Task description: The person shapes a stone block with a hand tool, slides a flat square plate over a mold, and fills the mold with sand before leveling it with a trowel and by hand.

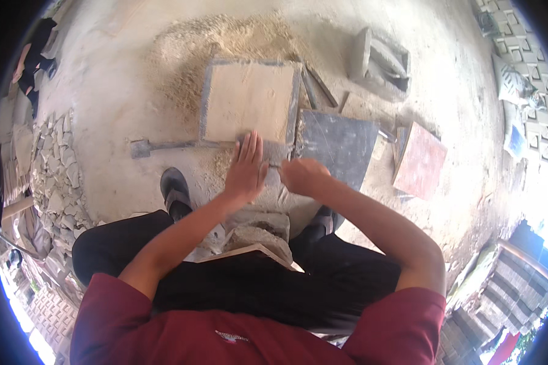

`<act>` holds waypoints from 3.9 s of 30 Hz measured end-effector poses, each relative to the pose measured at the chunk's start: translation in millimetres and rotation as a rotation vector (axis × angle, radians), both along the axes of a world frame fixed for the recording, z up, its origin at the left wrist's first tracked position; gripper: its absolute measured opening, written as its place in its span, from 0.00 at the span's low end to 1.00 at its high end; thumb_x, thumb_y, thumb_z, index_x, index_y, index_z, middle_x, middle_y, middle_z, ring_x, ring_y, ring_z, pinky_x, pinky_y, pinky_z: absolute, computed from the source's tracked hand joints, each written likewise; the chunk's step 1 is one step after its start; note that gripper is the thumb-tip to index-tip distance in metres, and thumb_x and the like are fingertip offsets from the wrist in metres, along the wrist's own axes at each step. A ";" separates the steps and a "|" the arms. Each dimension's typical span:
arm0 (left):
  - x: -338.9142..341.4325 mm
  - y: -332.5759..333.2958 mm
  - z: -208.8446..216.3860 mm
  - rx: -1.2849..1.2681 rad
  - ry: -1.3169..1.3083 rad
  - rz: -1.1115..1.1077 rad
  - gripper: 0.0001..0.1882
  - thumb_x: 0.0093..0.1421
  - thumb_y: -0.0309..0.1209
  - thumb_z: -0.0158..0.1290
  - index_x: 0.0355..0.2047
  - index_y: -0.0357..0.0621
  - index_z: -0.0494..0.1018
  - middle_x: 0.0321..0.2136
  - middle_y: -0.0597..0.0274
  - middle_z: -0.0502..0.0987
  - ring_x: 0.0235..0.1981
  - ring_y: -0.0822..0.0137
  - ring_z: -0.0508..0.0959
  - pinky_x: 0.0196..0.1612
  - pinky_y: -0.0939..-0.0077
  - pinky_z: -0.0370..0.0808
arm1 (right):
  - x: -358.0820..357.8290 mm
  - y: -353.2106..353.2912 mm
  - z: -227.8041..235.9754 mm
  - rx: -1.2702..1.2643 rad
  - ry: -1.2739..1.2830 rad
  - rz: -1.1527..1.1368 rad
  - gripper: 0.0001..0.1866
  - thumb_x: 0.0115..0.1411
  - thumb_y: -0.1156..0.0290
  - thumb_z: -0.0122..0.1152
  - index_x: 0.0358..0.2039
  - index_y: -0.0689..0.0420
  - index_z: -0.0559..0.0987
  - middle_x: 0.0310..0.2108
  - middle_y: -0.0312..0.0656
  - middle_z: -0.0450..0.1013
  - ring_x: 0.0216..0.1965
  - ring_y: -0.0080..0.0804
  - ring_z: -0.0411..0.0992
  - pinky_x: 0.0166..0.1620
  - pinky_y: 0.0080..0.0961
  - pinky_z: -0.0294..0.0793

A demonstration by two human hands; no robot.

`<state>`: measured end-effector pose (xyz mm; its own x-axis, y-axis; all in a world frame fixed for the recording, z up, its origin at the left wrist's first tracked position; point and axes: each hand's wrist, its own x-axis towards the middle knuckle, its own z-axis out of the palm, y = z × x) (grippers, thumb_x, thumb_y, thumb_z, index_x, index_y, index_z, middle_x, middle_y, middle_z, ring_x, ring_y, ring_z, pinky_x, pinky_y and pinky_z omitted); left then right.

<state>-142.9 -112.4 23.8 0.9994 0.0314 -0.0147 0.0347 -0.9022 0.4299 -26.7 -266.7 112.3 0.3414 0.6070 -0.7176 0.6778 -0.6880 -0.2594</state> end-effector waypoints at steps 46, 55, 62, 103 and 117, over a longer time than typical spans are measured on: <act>95.7 171.5 -79.5 -1.434 -0.024 0.714 0.49 0.66 0.67 0.16 0.65 0.35 0.59 0.67 0.45 0.57 0.70 0.52 0.54 0.71 0.61 0.44 | 19.0 64.4 -20.0 0.258 -0.323 0.004 0.20 0.65 0.59 0.48 0.32 0.64 0.79 0.26 0.57 0.77 0.30 0.54 0.79 0.35 0.47 0.79; 77.2 199.9 -85.5 -1.762 -0.407 1.039 0.47 0.67 0.65 0.17 0.67 0.37 0.57 0.67 0.47 0.58 0.70 0.55 0.53 0.71 0.63 0.39 | 32.6 172.5 -51.3 0.387 -0.285 -0.419 0.14 0.58 0.72 0.50 0.29 0.70 0.80 0.27 0.64 0.77 0.33 0.55 0.80 0.37 0.46 0.81; 81.9 245.0 -10.7 -1.394 -0.506 1.075 0.42 0.69 0.61 0.21 0.67 0.39 0.55 0.69 0.51 0.56 0.72 0.57 0.47 0.71 0.57 0.39 | -56.4 122.8 -33.7 0.228 -0.054 0.034 0.15 0.63 0.67 0.48 0.27 0.65 0.77 0.28 0.60 0.76 0.31 0.55 0.78 0.36 0.48 0.78; 116.5 115.7 -17.1 -0.655 -0.152 1.127 0.45 0.69 0.59 0.24 0.20 0.27 0.72 0.23 0.33 0.76 0.32 0.35 0.77 0.39 0.44 0.69 | 86.3 24.4 11.5 0.189 -0.334 -0.292 0.23 0.67 0.53 0.47 0.34 0.62 0.77 0.26 0.61 0.76 0.32 0.61 0.76 0.39 0.52 0.75; 116.8 115.0 -10.8 -0.425 -0.029 1.053 0.33 0.70 0.51 0.31 0.41 0.31 0.75 0.32 0.33 0.78 0.36 0.36 0.78 0.41 0.46 0.74 | 280.9 188.9 -42.5 -0.086 -0.598 -0.214 0.12 0.61 0.68 0.54 0.40 0.56 0.83 0.41 0.52 0.79 0.44 0.49 0.79 0.44 0.42 0.80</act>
